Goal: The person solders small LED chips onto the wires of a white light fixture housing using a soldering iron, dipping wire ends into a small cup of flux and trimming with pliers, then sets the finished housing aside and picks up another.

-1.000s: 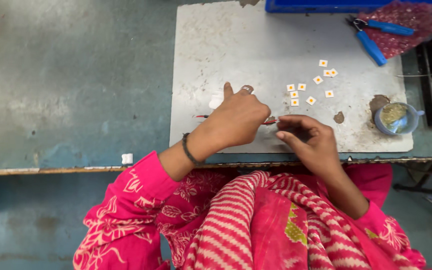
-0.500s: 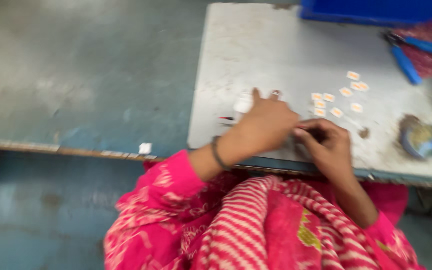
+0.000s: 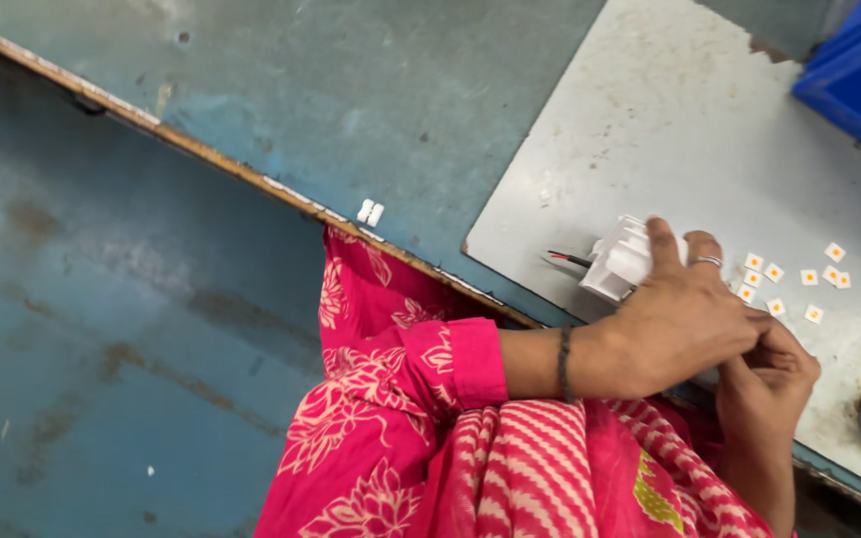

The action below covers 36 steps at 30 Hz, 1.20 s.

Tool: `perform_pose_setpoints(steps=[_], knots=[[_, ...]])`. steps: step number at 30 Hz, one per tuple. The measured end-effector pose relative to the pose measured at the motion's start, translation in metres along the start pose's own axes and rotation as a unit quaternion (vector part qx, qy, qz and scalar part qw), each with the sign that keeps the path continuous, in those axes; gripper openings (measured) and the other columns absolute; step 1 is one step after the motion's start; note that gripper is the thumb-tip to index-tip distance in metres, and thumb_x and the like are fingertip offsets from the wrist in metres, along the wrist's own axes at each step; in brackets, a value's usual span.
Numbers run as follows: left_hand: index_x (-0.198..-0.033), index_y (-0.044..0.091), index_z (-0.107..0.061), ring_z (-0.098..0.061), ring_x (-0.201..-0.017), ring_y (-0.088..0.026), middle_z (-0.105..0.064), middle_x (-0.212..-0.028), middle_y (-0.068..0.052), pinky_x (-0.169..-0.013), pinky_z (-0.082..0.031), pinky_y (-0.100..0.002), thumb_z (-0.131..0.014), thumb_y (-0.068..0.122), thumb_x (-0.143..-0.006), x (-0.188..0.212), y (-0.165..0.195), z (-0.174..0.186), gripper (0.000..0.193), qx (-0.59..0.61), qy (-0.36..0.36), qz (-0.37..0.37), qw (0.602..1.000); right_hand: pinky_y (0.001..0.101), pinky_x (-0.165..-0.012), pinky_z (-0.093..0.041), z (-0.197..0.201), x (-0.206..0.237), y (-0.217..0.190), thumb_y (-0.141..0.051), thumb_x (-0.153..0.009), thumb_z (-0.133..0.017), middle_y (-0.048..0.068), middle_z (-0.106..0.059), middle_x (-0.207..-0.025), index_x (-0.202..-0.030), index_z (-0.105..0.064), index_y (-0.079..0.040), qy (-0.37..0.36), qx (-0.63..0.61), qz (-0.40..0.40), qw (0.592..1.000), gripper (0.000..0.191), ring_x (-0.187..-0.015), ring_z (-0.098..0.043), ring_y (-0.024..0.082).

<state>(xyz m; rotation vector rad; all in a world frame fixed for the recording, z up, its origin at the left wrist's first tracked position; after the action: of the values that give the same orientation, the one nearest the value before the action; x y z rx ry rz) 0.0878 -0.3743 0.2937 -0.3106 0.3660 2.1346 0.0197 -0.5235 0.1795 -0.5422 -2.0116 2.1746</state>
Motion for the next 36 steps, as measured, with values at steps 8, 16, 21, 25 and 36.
perform_pose_setpoints(steps=[8,16,21,25,36], knots=[[-0.093,0.023,-0.078,-0.063,-0.11,-0.042,-0.074,-0.082,-0.009,-0.095,-0.043,-0.077,-0.061,0.029,-0.083,0.0,-0.006,0.004,0.021,-0.023,0.007,0.01,1.0,0.0175,-0.089,-0.047,0.012,-0.001,0.009,0.013,-0.103,-0.064,0.003,-0.068,-0.102,-0.096,-0.061,0.005,-0.018,0.055,0.004,0.998,0.011,-0.093,-0.059,0.004],[-0.09,0.026,-0.079,-0.062,-0.11,-0.043,-0.074,-0.079,-0.01,-0.094,-0.042,-0.079,-0.06,0.029,-0.08,-0.006,0.001,0.0,0.021,-0.003,0.015,-0.003,1.0,0.0177,-0.09,-0.049,0.015,0.004,0.009,0.012,-0.104,-0.064,0.005,-0.07,-0.108,-0.098,-0.06,0.004,-0.014,0.036,-0.003,0.999,0.011,-0.095,-0.061,0.003],[-0.106,0.032,-0.077,-0.061,-0.112,-0.045,-0.075,-0.08,-0.007,-0.094,-0.04,-0.082,-0.056,0.029,-0.083,-0.01,0.003,0.0,0.031,0.021,0.003,-0.013,1.0,0.019,-0.092,-0.05,0.016,0.005,0.004,0.012,-0.105,-0.063,0.006,-0.071,-0.11,-0.097,-0.061,0.004,-0.022,0.044,-0.006,0.999,0.011,-0.097,-0.062,0.004],[-0.115,0.03,-0.073,-0.058,-0.116,-0.045,-0.076,-0.087,-0.006,-0.097,-0.037,-0.084,-0.054,0.028,-0.09,-0.011,0.005,-0.007,0.031,0.023,-0.065,-0.026,0.997,0.0207,-0.091,-0.051,0.016,0.004,0.006,0.01,-0.102,-0.065,0.006,-0.07,-0.109,-0.099,-0.062,0.004,-0.026,0.029,-0.024,0.999,0.007,-0.096,-0.064,0.006],[-0.085,0.012,-0.08,-0.059,-0.119,-0.049,-0.074,-0.081,-0.015,-0.095,-0.035,-0.083,-0.068,0.02,-0.082,-0.015,0.012,-0.011,0.014,0.046,-0.137,-0.098,0.985,0.0281,-0.093,-0.058,0.004,0.013,-0.002,0.007,-0.091,-0.071,0.01,-0.071,-0.117,-0.109,-0.064,0.004,0.011,-0.051,-0.067,0.996,0.02,-0.104,-0.069,0.014]])
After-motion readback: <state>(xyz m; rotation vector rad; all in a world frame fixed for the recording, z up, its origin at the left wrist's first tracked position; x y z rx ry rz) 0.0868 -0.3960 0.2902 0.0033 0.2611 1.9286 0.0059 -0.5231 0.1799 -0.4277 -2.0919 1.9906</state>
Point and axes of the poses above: each hand's wrist, its own x-axis away from the middle knuckle, its own z-axis out of the back of the hand, y = z × x, the point moved 8 cm from there along -x, towards the middle knuckle
